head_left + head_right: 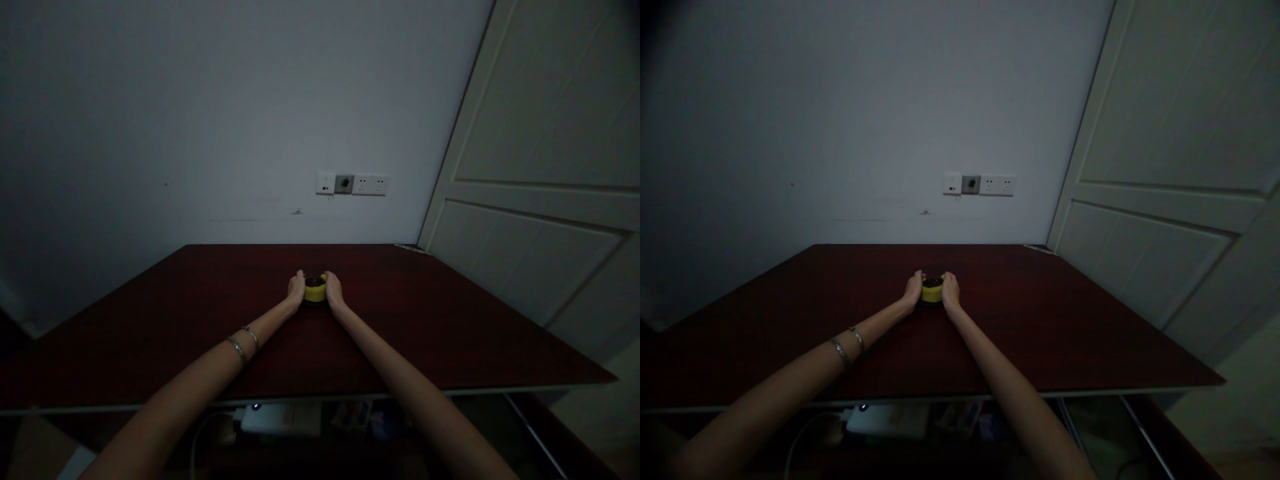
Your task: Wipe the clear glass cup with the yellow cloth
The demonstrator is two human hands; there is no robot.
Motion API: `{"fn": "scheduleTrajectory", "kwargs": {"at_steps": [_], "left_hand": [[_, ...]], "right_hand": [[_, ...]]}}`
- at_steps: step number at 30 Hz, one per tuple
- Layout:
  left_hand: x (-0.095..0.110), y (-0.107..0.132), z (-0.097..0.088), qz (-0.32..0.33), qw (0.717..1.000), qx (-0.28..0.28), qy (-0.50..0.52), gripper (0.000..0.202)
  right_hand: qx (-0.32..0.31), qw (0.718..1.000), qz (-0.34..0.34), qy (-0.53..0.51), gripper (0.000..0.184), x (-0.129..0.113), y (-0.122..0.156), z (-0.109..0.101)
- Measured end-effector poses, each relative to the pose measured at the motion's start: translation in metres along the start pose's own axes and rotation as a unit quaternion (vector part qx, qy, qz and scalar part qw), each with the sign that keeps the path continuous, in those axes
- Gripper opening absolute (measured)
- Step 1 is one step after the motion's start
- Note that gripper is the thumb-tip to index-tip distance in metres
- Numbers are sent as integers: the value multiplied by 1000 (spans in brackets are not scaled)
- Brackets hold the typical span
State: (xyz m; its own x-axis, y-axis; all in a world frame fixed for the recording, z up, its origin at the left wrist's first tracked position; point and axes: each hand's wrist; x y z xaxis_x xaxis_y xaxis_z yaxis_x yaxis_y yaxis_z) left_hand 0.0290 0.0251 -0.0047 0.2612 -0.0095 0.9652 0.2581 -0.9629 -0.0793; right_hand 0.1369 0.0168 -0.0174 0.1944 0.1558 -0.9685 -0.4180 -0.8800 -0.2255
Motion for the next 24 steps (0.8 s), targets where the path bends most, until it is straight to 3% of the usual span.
{"fn": "scheduleTrajectory", "kwargs": {"at_steps": [6,9,11,14,19,24], "left_hand": [[4,-2,-14,15,1000,11,5,42],[9,-10,-26,27,999,27,10,42],[11,-17,-34,29,998,58,15,40],[13,-27,-43,16,995,97,21,39],[14,-33,-48,23,994,107,16,39],[19,-29,-48,60,995,86,-2,35]], "right_hand": [[-31,998,-52,5,35,-2,-12,-25],[-63,991,-116,13,27,-12,-12,-47],[-103,962,-244,65,23,-21,-10,-61],[-187,911,-340,137,21,-34,-5,-74],[-267,855,-393,206,27,-42,1,-76],[-281,851,-394,205,20,-41,6,-71]]}}
Point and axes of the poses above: each hand's wrist, its own y-axis away from the middle knuckle, its own z-axis out of the palm, x = y × z, and after that the axes turned 3 degrees about x, right-handed
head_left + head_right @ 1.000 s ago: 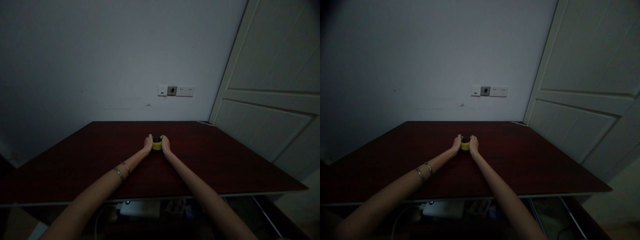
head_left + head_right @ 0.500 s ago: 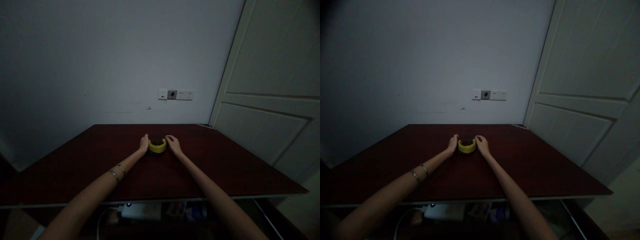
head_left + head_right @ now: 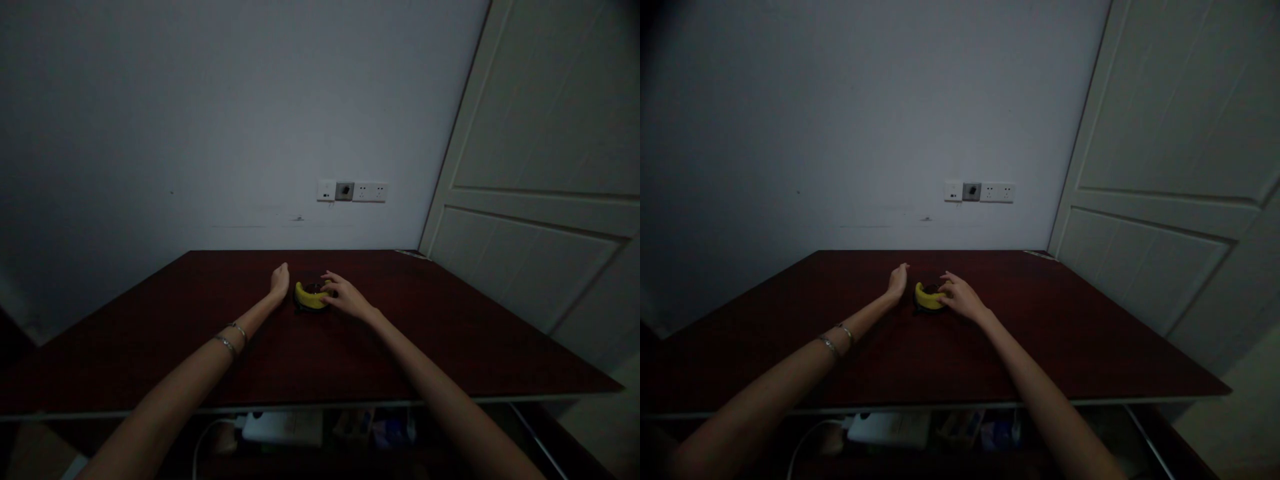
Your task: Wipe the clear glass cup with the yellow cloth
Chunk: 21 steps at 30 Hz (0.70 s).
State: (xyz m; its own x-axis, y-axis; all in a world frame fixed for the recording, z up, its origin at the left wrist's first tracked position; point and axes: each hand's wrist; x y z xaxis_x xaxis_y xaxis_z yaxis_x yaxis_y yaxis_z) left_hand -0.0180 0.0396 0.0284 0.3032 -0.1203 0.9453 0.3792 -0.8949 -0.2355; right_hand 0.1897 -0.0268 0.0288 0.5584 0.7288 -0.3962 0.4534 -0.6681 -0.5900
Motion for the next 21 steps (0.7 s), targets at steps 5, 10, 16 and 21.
{"fn": "scheduleTrajectory", "kwargs": {"at_steps": [5,10,16,21], "left_hand": [[4,2,3,38,999,-10,-16,37],[13,-1,0,109,993,-27,-35,38],[46,4,-2,190,978,-81,-32,40],[77,22,5,218,965,-147,23,38]], "right_hand": [[11,999,20,-46,11,-4,2,2],[54,993,28,-102,9,-4,0,5],[180,962,99,-182,17,-10,-18,-6],[283,914,167,-240,24,-16,-38,-19]]}}
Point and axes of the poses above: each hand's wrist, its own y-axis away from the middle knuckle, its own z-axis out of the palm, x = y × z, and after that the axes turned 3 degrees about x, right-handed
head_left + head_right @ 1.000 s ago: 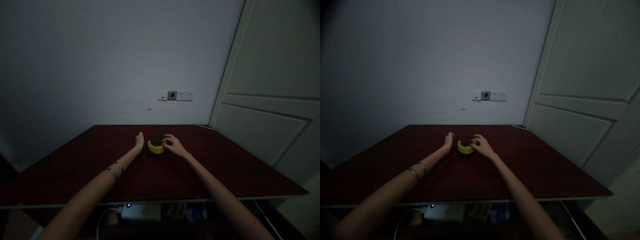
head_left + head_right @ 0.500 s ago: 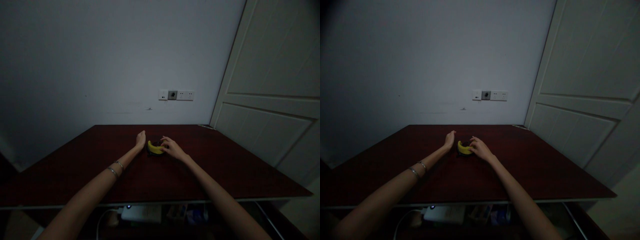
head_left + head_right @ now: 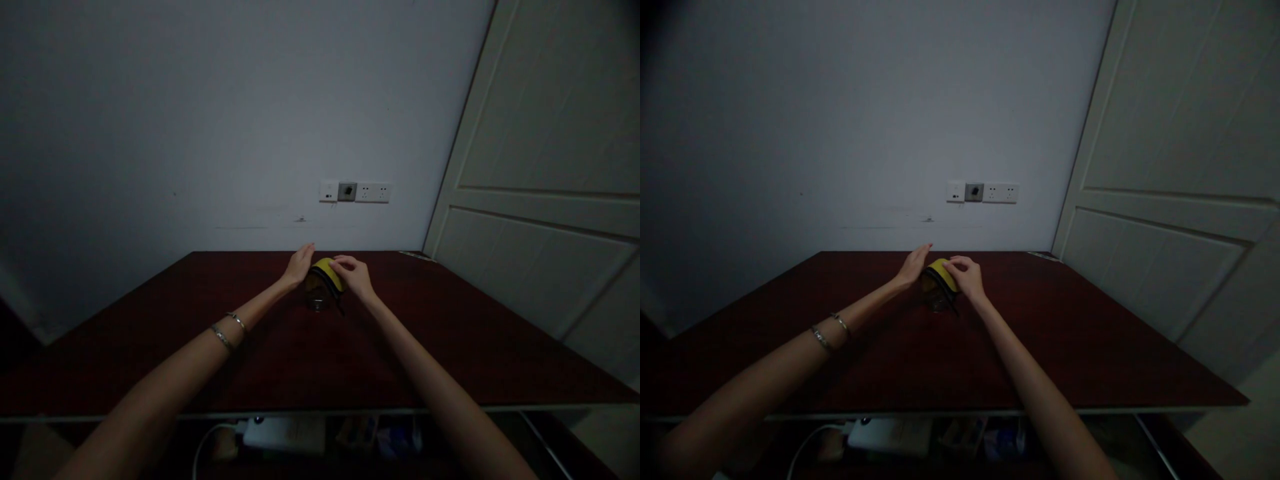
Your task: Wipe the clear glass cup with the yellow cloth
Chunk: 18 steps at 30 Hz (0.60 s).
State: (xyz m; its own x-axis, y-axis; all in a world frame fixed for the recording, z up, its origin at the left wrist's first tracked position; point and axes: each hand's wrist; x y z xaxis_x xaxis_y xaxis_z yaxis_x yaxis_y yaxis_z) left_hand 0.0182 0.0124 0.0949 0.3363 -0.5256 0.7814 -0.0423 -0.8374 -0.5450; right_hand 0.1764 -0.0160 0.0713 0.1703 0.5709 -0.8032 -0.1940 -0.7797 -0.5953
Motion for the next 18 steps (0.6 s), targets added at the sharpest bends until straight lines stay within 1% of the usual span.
{"fn": "scheduleTrajectory", "kwargs": {"at_steps": [2,5,7,9,11,14,16,18], "left_hand": [[12,4,6,18,999,-31,3,41],[24,14,16,49,996,-67,-23,46],[28,19,21,66,993,-98,-25,43],[29,21,25,77,991,-111,-22,39],[27,21,27,86,990,-107,-22,36],[23,17,28,93,990,-106,-5,32],[19,15,28,76,991,-109,30,31],[16,13,29,39,991,-106,77,29]], "right_hand": [[52,999,12,-9,27,-4,-5,1],[113,993,25,-29,30,-7,-10,1],[135,989,36,-55,33,-7,-13,1],[147,986,41,-72,34,-8,-14,0],[148,985,38,-76,34,-8,-15,-2],[121,989,39,-82,34,-5,-15,-7],[97,989,47,-98,39,-1,-16,-9],[60,988,68,-126,50,6,-16,-12]]}}
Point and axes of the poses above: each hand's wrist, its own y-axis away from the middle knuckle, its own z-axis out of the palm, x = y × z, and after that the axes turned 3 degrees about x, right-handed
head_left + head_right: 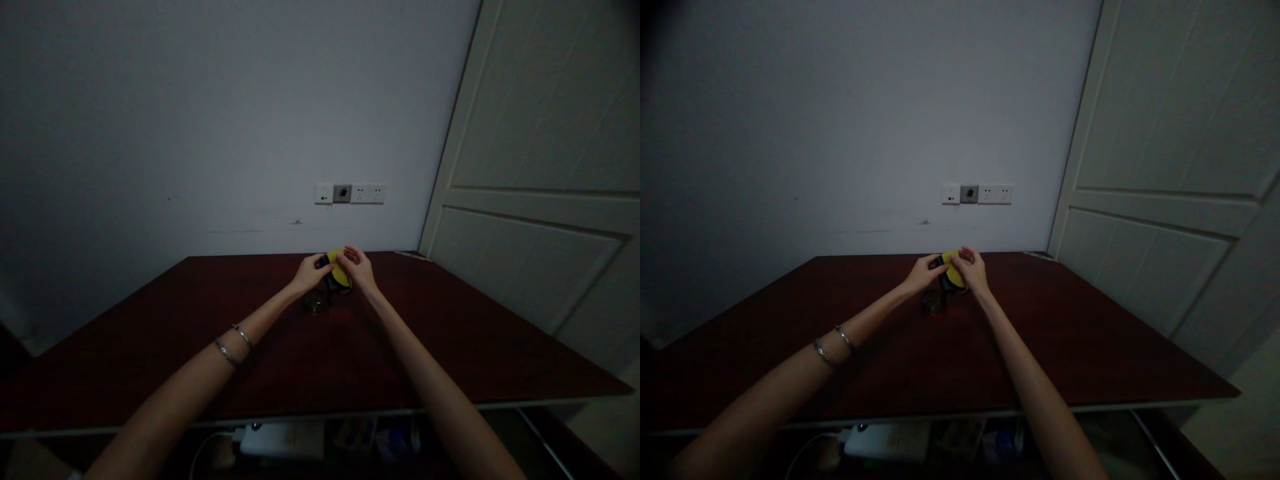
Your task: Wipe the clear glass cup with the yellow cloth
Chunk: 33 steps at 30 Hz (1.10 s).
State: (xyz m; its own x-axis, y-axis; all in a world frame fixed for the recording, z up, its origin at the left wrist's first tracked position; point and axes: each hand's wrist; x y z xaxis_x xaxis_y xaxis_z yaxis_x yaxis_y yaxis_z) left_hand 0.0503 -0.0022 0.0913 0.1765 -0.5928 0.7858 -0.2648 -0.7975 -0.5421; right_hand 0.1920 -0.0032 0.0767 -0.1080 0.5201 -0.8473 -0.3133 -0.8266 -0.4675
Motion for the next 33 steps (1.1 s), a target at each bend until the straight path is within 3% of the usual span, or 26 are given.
{"fn": "scheduleTrajectory", "kwargs": {"at_steps": [2,5,8,10,14,16,19,23,28,33], "left_hand": [[-2,-1,1,-35,999,17,38,28],[-6,-3,2,-65,995,43,59,26],[-13,-5,0,-62,995,42,59,28],[-20,-6,-3,-68,995,50,56,34],[-39,-3,-16,-179,975,100,91,60],[-51,3,-23,-196,974,73,85,68],[-68,16,-32,-183,980,-38,72,80],[-81,30,-36,-215,971,-100,13,88],[-83,41,-37,-219,967,-126,-24,82],[-90,49,-32,-196,973,-103,-66,83]], "right_hand": [[-62,997,40,-18,59,6,0,-4],[-153,985,79,-7,54,13,1,-11],[-171,980,93,31,45,17,4,-15],[-160,980,105,50,43,20,6,-17],[-103,985,135,36,38,32,10,-22],[-59,984,166,-1,34,40,12,-27],[8,977,209,-41,29,50,14,-34],[55,971,227,-55,25,59,13,-41],[58,972,224,-52,25,60,13,-43],[64,969,231,-60,28,58,16,-40]]}}
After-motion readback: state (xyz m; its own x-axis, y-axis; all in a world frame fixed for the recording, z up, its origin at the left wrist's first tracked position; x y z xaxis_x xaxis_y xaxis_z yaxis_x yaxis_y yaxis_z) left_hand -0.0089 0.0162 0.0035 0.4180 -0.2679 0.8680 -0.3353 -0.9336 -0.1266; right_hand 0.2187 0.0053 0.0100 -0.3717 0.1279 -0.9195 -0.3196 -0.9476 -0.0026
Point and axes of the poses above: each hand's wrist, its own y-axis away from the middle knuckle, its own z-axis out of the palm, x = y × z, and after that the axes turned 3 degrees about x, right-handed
